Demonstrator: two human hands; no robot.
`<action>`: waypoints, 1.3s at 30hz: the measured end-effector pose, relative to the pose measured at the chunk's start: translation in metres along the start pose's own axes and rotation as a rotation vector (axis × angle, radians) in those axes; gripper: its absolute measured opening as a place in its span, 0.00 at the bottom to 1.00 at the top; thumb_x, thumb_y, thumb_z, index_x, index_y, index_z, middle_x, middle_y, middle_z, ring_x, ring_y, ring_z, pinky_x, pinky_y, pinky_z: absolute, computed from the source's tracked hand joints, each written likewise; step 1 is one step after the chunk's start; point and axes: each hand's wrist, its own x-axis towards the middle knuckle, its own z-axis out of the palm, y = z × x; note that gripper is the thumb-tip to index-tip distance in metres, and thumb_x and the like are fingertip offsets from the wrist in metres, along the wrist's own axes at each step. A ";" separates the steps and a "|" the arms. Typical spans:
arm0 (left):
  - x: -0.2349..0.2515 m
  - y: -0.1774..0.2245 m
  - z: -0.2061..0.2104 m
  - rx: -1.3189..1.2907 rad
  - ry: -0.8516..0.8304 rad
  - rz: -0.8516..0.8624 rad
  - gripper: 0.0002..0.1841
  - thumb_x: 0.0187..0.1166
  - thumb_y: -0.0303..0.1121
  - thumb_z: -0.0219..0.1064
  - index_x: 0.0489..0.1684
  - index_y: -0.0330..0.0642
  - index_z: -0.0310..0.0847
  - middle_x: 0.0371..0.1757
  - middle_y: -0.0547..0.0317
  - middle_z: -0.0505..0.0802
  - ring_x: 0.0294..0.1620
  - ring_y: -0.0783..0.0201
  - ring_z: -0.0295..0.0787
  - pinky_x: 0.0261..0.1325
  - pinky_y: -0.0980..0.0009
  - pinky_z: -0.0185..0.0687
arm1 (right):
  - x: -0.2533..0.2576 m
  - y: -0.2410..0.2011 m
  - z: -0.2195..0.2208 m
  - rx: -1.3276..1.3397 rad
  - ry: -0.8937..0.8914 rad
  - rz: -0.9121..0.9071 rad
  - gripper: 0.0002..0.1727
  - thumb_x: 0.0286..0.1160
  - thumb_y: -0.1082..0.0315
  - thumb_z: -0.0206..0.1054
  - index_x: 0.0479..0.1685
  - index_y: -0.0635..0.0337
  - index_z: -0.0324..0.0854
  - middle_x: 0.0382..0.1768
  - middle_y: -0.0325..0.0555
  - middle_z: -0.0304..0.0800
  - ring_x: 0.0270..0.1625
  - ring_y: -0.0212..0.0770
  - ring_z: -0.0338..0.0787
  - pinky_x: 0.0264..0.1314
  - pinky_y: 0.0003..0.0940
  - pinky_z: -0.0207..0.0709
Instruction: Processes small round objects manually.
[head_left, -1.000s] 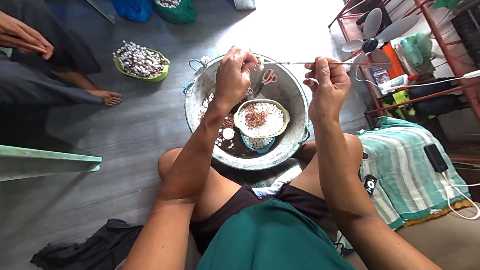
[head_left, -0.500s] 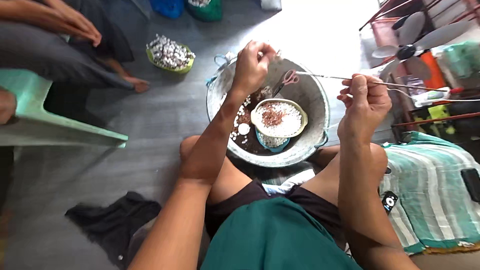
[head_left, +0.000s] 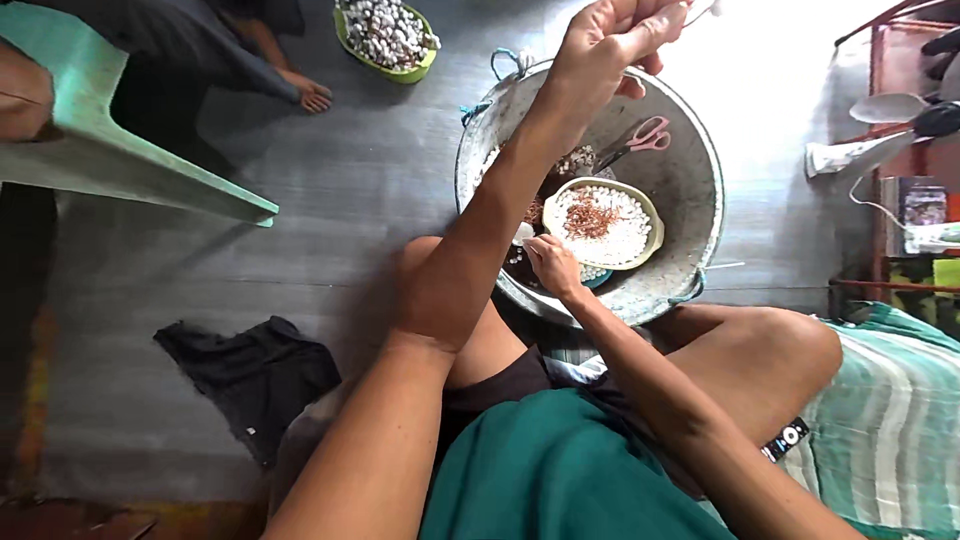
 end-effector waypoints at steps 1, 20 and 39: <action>0.001 0.002 -0.001 -0.006 0.005 -0.005 0.07 0.88 0.25 0.61 0.48 0.31 0.84 0.40 0.51 0.91 0.35 0.64 0.88 0.33 0.72 0.85 | 0.002 0.004 0.008 -0.007 -0.011 -0.012 0.13 0.85 0.64 0.63 0.57 0.51 0.92 0.53 0.47 0.94 0.58 0.52 0.92 0.58 0.54 0.86; 0.000 -0.024 0.022 -0.029 -0.091 -0.104 0.08 0.88 0.27 0.60 0.44 0.33 0.84 0.44 0.51 0.93 0.39 0.61 0.91 0.40 0.68 0.89 | -0.088 0.084 -0.068 -0.169 -0.594 0.477 0.18 0.77 0.60 0.68 0.61 0.57 0.88 0.65 0.59 0.87 0.69 0.64 0.85 0.61 0.72 0.79; 0.002 -0.021 0.013 -0.197 -0.231 -0.071 0.09 0.92 0.29 0.51 0.52 0.43 0.79 0.50 0.53 0.91 0.42 0.63 0.89 0.40 0.69 0.87 | -0.034 0.079 -0.015 -0.230 -0.839 0.666 0.26 0.80 0.54 0.62 0.63 0.68 0.84 0.69 0.65 0.85 0.73 0.65 0.83 0.68 0.73 0.75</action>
